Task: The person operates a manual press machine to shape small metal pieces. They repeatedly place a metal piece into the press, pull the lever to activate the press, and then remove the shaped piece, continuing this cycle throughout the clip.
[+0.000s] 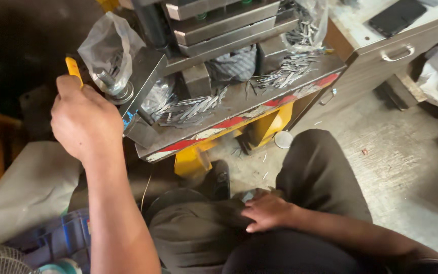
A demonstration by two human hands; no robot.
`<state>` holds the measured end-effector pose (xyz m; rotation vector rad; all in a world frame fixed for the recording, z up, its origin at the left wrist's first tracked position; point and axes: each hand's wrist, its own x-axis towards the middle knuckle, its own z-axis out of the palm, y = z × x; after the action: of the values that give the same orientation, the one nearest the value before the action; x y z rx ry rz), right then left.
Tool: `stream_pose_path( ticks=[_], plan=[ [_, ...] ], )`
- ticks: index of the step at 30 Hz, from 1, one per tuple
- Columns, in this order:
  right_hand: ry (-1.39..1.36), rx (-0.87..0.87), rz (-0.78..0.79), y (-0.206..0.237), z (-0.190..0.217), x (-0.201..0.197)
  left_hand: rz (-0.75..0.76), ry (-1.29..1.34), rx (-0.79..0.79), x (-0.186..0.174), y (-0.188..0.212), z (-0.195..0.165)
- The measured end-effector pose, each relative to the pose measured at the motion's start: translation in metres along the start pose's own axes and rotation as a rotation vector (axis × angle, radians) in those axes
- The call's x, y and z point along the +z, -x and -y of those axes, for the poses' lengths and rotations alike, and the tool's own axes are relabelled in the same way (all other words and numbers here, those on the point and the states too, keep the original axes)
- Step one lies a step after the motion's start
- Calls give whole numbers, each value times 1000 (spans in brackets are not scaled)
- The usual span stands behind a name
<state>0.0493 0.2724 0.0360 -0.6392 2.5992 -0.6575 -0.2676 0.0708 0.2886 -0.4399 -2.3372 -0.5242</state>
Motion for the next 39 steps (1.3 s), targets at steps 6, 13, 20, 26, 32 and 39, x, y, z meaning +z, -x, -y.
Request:
stream_pose_path(
  ticks=[6,13,20,26,32,39],
  plan=[
    [35,53,36,6,-13,-23,-277,257,-7,-5,5,-2],
    [-242,65,53,12,-27,-51,-128,1060,-312,-39,76,-73],
    [-359,140,13,22,-46,-45,9,1057,-256,53,33,-118],
    [-346,282,-75,27,-62,-51,70,1134,-418,84,-6,-136],
    [-382,290,62,28,-63,-52,191,1381,-804,88,-9,-140],
    [-390,298,71,26,-71,-49,121,1718,-939,95,8,-151]
  ],
)
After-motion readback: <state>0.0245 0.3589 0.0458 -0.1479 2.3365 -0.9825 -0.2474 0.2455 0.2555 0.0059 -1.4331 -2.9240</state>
